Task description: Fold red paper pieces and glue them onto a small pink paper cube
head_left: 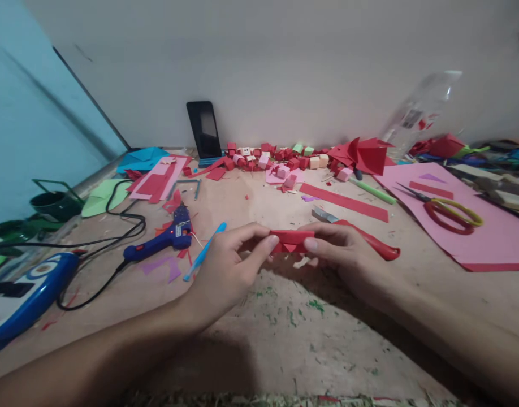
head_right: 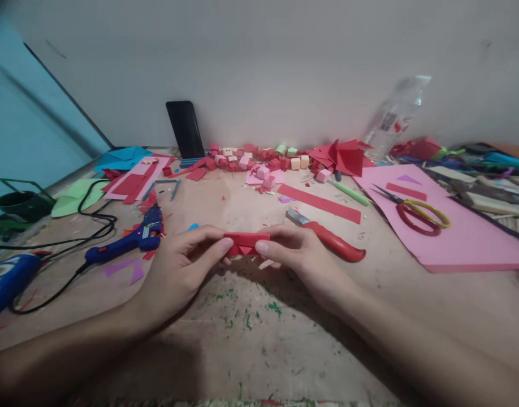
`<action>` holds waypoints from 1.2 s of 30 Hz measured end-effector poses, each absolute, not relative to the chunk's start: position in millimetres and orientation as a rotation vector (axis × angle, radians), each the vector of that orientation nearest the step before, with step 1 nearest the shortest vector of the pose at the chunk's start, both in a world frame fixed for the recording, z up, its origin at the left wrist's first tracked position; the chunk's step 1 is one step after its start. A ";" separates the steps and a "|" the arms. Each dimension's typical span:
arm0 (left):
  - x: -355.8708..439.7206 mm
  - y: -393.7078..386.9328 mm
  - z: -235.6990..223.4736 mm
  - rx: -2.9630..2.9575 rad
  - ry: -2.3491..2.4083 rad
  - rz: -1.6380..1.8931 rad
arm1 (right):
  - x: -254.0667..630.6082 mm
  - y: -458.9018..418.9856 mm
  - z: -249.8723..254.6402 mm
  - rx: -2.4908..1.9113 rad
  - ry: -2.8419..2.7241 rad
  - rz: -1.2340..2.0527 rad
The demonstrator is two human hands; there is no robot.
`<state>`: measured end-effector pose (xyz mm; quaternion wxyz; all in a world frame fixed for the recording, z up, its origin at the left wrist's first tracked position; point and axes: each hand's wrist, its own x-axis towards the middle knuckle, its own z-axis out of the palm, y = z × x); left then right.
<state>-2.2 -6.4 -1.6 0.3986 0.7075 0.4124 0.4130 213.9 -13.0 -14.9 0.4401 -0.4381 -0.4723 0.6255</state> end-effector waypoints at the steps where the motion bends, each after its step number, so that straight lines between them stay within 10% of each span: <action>1: -1.8 -6.0 -2.4 1.750 1.036 1.032 | 213.2 -13.0 -17.4 -1.077 -1.181 1.572; 36: -3.4 4.4 0.0 1.562 0.979 0.952 | 216.3 -13.4 -17.8 -1.208 -1.220 1.556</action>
